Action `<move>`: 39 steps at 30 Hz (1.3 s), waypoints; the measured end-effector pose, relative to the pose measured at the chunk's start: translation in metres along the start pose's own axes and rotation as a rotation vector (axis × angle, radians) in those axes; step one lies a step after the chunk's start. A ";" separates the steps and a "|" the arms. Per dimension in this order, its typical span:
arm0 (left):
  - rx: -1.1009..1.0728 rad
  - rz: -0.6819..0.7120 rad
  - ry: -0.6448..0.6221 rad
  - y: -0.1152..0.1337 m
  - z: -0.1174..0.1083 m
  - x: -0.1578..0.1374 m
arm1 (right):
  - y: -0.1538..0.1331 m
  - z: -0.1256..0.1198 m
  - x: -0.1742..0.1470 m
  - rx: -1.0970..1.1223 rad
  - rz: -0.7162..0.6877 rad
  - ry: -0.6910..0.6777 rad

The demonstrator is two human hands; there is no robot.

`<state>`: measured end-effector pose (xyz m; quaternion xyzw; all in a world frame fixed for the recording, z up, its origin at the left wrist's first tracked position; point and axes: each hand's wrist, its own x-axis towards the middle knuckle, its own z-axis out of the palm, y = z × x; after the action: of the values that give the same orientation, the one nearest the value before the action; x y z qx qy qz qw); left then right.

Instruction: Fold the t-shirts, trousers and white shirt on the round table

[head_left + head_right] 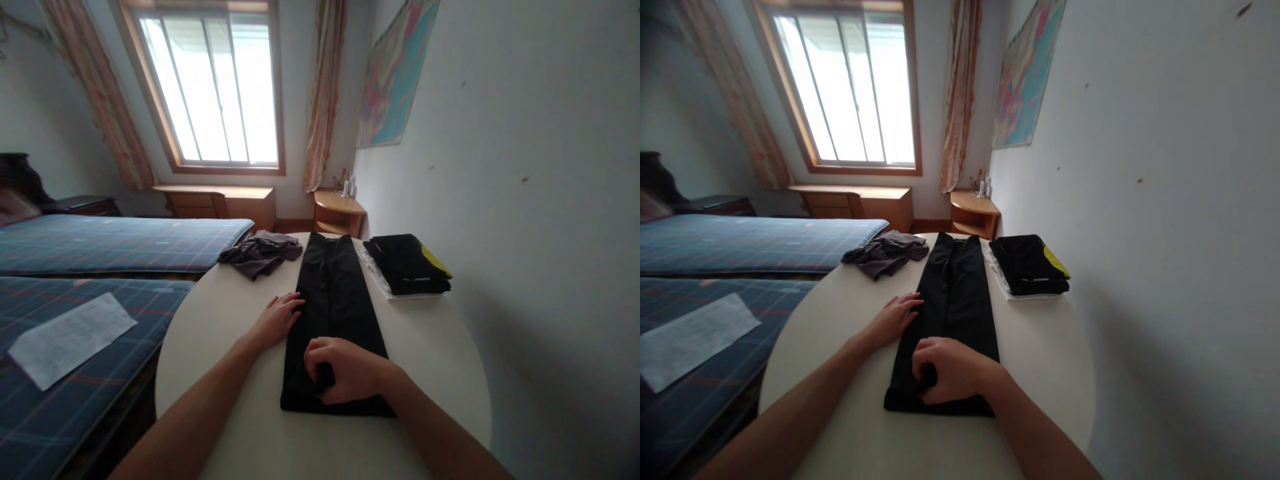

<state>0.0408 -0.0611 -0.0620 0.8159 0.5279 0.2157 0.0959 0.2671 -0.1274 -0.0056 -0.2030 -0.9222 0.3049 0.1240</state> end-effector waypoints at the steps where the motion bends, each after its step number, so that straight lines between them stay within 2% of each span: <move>1: -0.010 -0.001 0.005 0.000 0.000 0.000 | -0.003 0.002 0.002 -0.048 0.000 0.000; 4: -0.039 -0.002 0.010 0.001 0.001 0.000 | -0.010 0.011 0.007 -0.254 -0.022 0.018; 7: -0.063 0.022 0.015 -0.001 0.002 0.000 | -0.013 0.020 0.011 -0.379 -0.117 0.012; 11: -0.096 0.050 0.044 -0.004 0.000 0.000 | -0.014 0.021 0.010 -0.204 -0.169 0.016; 15: -0.107 0.098 0.061 0.004 -0.006 -0.002 | -0.002 -0.004 -0.003 -0.043 -0.010 0.101; 18: -0.127 0.208 0.017 0.017 -0.007 -0.004 | 0.014 -0.024 -0.017 -0.108 0.143 0.227; 20: -0.116 0.237 -0.038 0.023 -0.005 -0.006 | 0.021 -0.031 -0.022 -0.134 0.200 0.212; 24: -0.040 0.218 -0.124 0.023 0.001 -0.008 | 0.019 -0.024 -0.021 -0.143 0.222 0.092; 28: 0.021 0.194 -0.078 0.012 0.001 -0.005 | 0.010 -0.011 -0.014 -0.239 0.181 0.059; 34: 0.058 0.169 0.044 0.010 -0.006 -0.003 | 0.004 -0.009 -0.011 -0.319 0.164 0.055; 39: 0.042 0.199 0.001 0.023 -0.001 -0.003 | 0.010 -0.013 -0.015 -0.310 0.231 0.116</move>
<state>0.0583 -0.0740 -0.0532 0.8660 0.4486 0.2135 0.0567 0.2886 -0.1200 -0.0030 -0.3414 -0.9200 0.1593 0.1084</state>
